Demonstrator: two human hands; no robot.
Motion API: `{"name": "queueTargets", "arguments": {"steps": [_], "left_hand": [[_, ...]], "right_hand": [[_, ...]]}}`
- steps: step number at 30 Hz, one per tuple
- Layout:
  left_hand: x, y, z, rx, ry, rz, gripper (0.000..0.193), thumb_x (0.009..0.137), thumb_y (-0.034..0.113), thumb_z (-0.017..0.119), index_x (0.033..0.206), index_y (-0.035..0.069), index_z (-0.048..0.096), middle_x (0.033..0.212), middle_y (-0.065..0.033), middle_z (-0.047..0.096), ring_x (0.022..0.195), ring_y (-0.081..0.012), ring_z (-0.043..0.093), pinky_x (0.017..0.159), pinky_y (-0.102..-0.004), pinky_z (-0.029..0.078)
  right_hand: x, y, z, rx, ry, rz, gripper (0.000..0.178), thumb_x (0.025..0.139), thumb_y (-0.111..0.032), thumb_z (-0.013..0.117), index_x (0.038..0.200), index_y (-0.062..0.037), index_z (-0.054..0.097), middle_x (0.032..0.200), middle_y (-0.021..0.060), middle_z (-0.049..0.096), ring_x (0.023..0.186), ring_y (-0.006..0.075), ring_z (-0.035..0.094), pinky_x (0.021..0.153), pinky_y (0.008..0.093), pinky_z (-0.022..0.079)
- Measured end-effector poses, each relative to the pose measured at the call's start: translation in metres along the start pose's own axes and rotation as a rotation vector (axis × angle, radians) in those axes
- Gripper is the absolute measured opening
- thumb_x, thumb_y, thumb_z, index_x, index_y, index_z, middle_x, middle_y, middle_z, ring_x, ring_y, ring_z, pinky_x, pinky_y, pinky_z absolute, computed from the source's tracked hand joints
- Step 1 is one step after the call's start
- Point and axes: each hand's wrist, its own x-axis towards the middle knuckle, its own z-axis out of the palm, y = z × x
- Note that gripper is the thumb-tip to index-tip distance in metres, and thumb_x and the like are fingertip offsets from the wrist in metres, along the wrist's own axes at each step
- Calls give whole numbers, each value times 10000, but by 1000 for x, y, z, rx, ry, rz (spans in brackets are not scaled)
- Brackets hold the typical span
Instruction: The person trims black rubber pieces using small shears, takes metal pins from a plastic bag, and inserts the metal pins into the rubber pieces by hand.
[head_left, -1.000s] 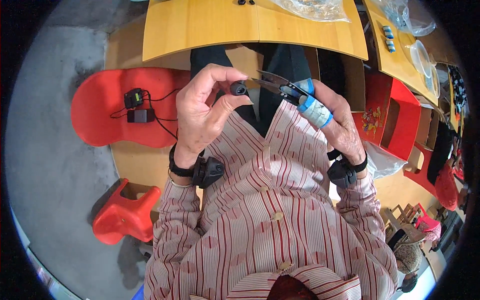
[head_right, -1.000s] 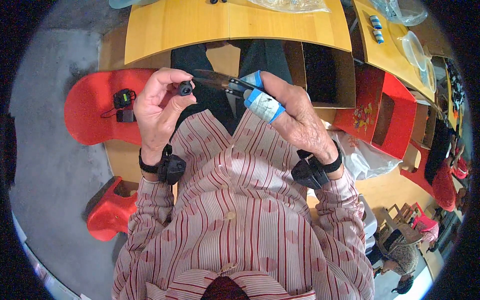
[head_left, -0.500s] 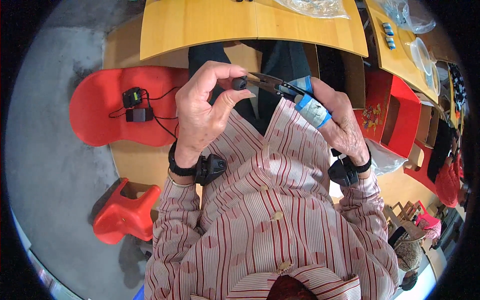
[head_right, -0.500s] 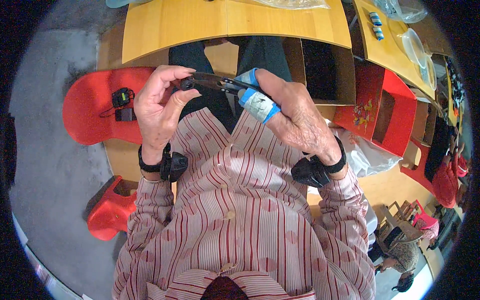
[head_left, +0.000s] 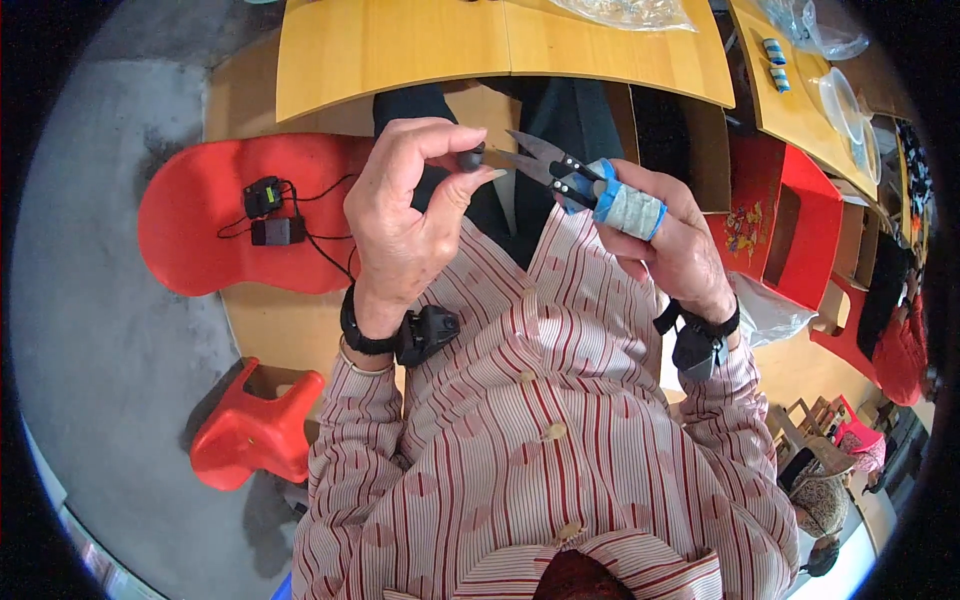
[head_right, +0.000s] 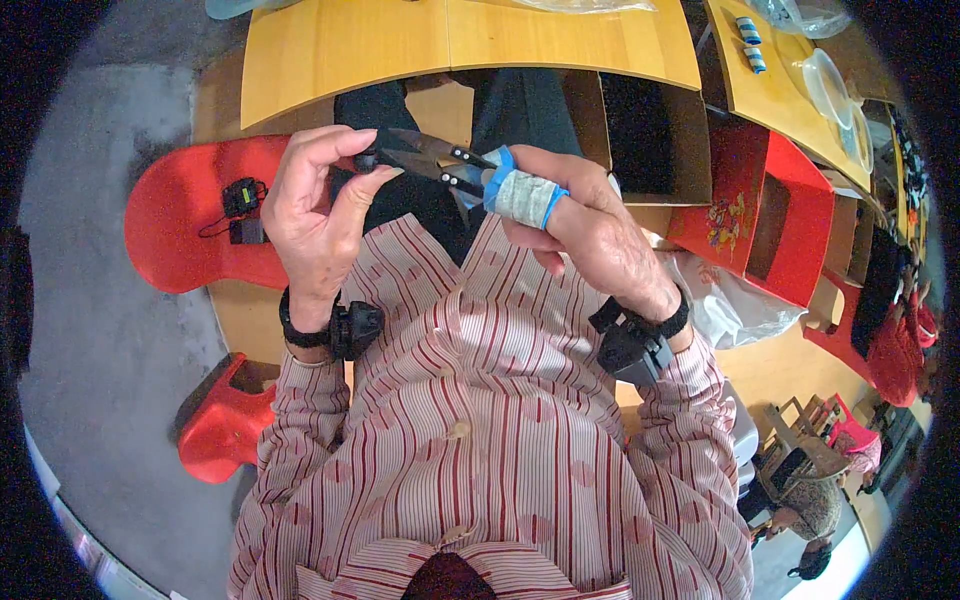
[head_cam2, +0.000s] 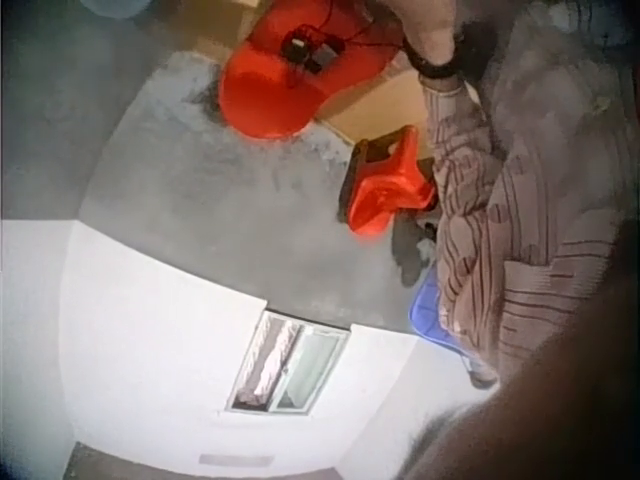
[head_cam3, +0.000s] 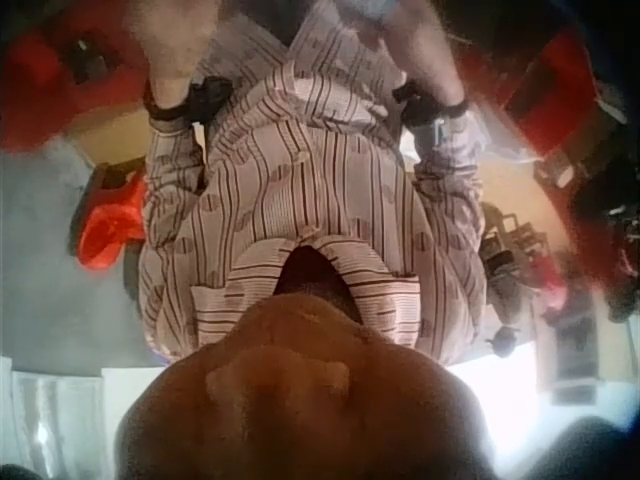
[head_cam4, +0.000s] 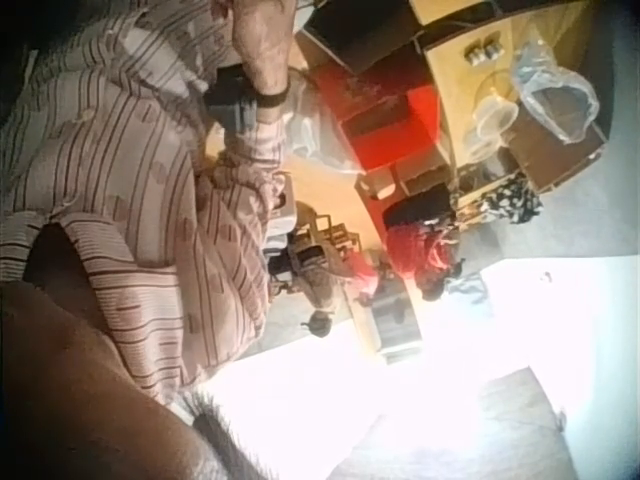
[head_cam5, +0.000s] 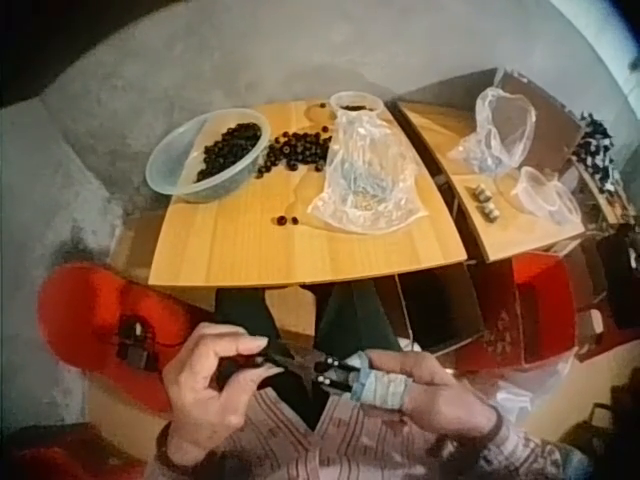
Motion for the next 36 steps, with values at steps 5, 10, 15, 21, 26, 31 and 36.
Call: {"name": "queueTargets", "arguments": {"steps": [5,10,15,21,26,31,36], "left_hand": [[0,-1,2,73,9,37,284,712,-81,691,967,22,622,918,-96,601,743,-159,614,677,-260,504],[0,1,1,65,0,46,286,711,-77,694,969,22,621,923,-96,607,745,-160,612,677,-263,505],[1,-2,2,61,11,61,286,704,-74,700,961,20,616,911,-102,611,751,-181,613,676,-268,504],[3,0,5,300,48,281,276,689,-80,690,932,25,610,868,-113,609,771,-256,609,665,-309,505],[2,-1,8,363,80,316,301,668,-96,679,934,26,610,865,-113,609,770,-263,607,657,-331,505],[-1,0,11,375,112,291,304,669,-111,662,935,27,612,861,-120,606,765,-266,605,650,-332,505],[-3,-2,19,425,167,293,299,677,-125,644,935,23,617,852,-119,606,755,-268,606,649,-328,505]], "right_hand": [[3,2,4,48,-36,25,411,928,-290,491,1133,60,562,531,-45,375,404,28,296,376,181,251],[4,2,4,133,-66,32,438,932,-295,482,1157,76,546,528,-40,367,395,33,300,368,179,269],[3,3,2,251,-139,57,228,950,-272,462,909,-60,538,566,-44,380,431,37,321,374,193,258],[0,-3,9,349,-110,107,216,948,-242,437,872,-53,510,576,-45,372,427,39,320,360,202,352],[1,-3,22,398,-77,117,274,939,-248,418,989,4,510,563,-56,335,407,34,310,359,198,421],[2,2,22,482,-117,78,219,943,-256,460,866,-54,496,609,-56,347,450,37,327,402,219,473],[-2,4,31,534,-65,52,232,950,-265,458,873,-48,492,627,-44,350,472,47,338,438,230,509]]}}
